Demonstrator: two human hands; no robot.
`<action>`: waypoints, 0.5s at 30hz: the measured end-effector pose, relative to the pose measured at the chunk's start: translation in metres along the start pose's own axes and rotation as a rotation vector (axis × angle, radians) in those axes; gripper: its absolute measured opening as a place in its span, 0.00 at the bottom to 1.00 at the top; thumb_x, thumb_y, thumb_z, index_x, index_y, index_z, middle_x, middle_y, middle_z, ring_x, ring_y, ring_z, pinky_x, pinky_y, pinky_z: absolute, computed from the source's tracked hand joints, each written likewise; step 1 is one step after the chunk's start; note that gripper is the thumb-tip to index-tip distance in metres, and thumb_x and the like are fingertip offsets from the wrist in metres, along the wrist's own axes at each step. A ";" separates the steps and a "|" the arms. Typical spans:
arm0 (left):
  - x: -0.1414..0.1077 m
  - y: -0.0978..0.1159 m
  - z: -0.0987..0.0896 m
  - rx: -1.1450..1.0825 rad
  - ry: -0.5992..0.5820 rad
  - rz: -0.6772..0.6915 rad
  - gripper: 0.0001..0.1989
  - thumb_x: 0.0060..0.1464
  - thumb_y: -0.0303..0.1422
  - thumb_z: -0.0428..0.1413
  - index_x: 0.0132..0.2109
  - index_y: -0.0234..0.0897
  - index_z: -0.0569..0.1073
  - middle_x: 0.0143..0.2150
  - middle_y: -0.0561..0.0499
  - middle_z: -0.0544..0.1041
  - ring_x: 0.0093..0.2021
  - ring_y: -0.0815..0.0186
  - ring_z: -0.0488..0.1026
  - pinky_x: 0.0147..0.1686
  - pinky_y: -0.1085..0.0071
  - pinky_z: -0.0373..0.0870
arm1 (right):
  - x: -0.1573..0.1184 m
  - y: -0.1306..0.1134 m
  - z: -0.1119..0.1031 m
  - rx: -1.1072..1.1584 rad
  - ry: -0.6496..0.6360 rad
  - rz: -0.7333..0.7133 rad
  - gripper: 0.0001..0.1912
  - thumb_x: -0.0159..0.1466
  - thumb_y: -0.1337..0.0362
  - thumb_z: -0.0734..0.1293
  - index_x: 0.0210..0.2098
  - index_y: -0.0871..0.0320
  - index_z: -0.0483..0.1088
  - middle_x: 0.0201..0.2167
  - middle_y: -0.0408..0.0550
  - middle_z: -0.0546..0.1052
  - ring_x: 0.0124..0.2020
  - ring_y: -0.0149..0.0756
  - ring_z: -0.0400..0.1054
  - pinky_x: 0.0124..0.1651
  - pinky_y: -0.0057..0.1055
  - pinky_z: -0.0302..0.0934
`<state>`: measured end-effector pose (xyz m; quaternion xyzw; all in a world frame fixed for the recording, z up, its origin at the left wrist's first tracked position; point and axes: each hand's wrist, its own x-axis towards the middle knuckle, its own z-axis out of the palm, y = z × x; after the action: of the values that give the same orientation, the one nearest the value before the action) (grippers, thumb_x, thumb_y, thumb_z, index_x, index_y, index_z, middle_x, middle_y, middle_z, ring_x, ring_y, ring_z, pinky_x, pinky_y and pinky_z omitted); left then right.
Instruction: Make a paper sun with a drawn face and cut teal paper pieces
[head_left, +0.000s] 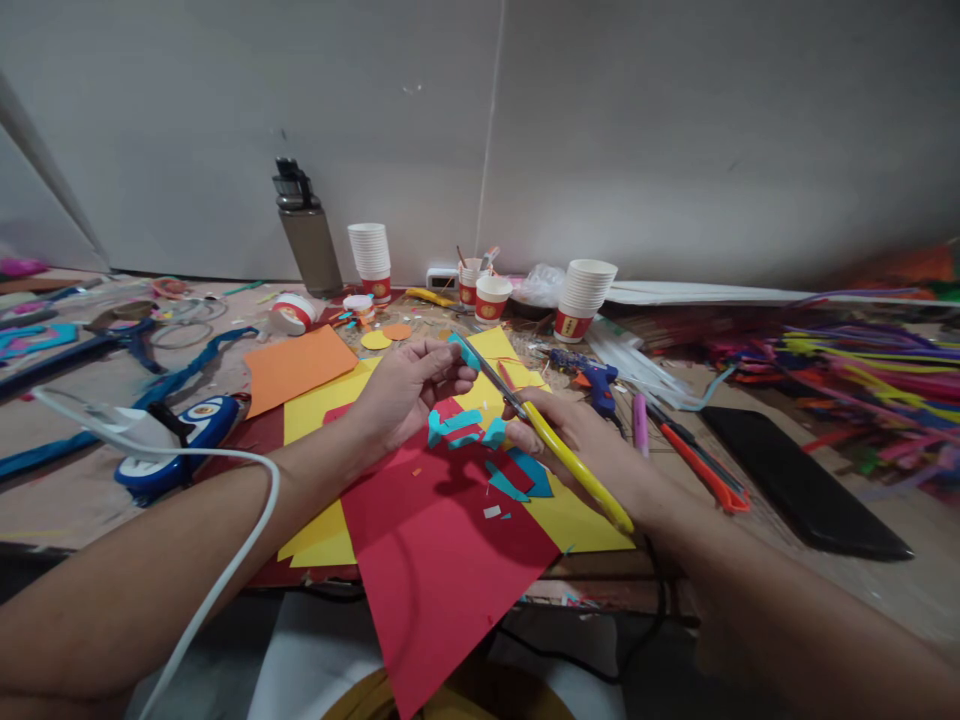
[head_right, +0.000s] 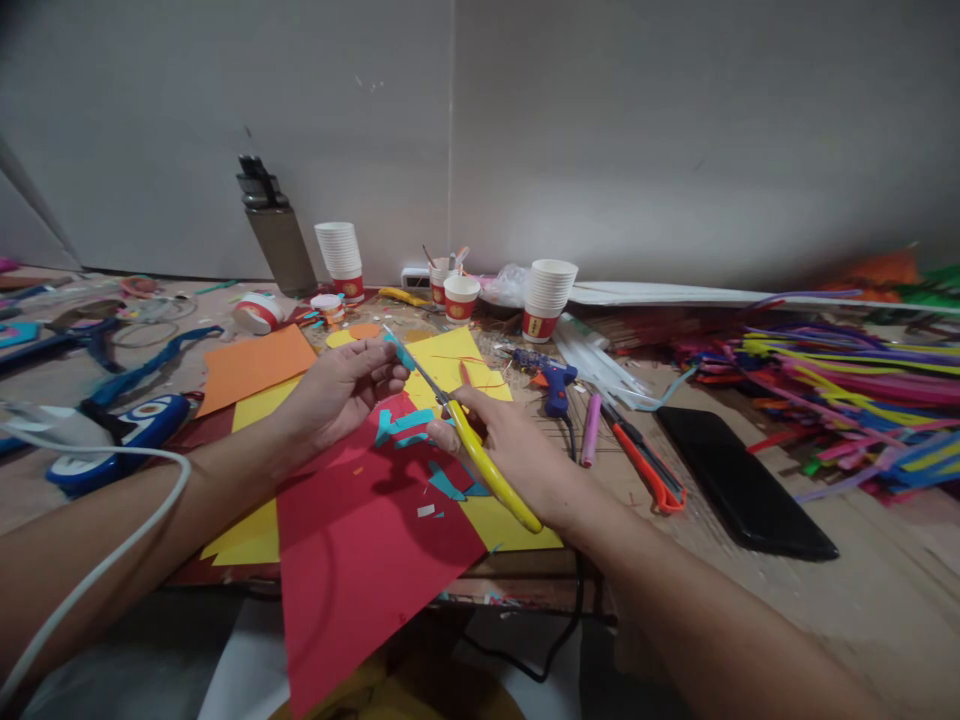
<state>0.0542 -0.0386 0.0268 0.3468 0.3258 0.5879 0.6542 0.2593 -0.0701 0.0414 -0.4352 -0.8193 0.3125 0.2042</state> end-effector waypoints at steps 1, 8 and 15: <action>0.000 0.000 0.000 0.002 0.011 0.001 0.03 0.53 0.24 0.57 0.31 0.29 0.73 0.25 0.50 0.75 0.26 0.71 0.75 0.29 0.77 0.74 | 0.000 0.001 0.000 -0.001 0.004 -0.005 0.19 0.65 0.46 0.58 0.34 0.57 0.62 0.28 0.42 0.64 0.29 0.31 0.56 0.30 0.29 0.51; -0.001 0.000 0.002 0.001 0.040 -0.008 0.03 0.54 0.24 0.57 0.32 0.29 0.73 0.25 0.50 0.75 0.26 0.72 0.74 0.30 0.77 0.74 | -0.001 0.002 0.000 0.031 -0.006 -0.005 0.19 0.66 0.45 0.58 0.34 0.56 0.62 0.27 0.41 0.64 0.28 0.31 0.57 0.29 0.28 0.51; 0.000 0.000 -0.001 -0.008 0.017 0.018 0.04 0.55 0.23 0.55 0.31 0.29 0.73 0.24 0.50 0.75 0.25 0.72 0.74 0.30 0.78 0.74 | -0.001 0.004 0.000 -0.018 0.000 -0.026 0.20 0.66 0.45 0.58 0.34 0.56 0.62 0.27 0.41 0.66 0.28 0.31 0.58 0.30 0.28 0.52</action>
<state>0.0538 -0.0389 0.0263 0.3421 0.3255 0.5980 0.6475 0.2621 -0.0686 0.0381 -0.4264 -0.8277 0.3022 0.2044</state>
